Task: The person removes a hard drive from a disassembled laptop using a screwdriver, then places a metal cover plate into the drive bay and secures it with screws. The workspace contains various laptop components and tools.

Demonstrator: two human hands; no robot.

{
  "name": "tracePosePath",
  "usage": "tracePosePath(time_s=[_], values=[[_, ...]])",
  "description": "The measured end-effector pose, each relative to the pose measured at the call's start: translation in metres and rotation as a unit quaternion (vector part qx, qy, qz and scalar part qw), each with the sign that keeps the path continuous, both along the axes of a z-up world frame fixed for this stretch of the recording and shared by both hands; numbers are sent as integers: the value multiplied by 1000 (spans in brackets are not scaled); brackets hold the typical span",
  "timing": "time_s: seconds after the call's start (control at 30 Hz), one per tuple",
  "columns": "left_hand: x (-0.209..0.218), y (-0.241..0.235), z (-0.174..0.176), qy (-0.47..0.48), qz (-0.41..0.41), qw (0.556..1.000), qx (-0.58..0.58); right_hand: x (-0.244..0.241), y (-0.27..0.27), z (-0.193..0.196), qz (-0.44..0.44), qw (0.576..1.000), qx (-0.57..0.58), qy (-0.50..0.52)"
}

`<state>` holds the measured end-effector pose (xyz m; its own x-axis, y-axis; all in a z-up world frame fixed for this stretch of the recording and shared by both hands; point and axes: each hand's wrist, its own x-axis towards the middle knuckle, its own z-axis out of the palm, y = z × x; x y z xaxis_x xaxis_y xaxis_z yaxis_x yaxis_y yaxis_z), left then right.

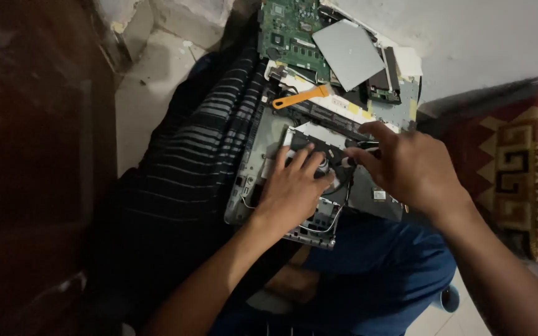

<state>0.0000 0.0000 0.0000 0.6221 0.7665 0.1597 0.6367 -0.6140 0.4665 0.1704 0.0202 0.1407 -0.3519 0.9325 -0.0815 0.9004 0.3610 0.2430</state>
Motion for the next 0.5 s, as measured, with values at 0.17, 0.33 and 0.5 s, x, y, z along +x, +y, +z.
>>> tracePosePath(time_s=[0.17, 0.33, 0.5], values=[[0, 0, 3, 1, -8, 1000, -24, -15, -1, 21, -7, 990, -107, 87], [0, 1, 1, 21, -9, 999, -34, -3, 2, 3, 46, 982, -94, 160], [0, -1, -1, -6, 2, 1000, 12, 5, 6, -3, 5, 997, -11, 80]])
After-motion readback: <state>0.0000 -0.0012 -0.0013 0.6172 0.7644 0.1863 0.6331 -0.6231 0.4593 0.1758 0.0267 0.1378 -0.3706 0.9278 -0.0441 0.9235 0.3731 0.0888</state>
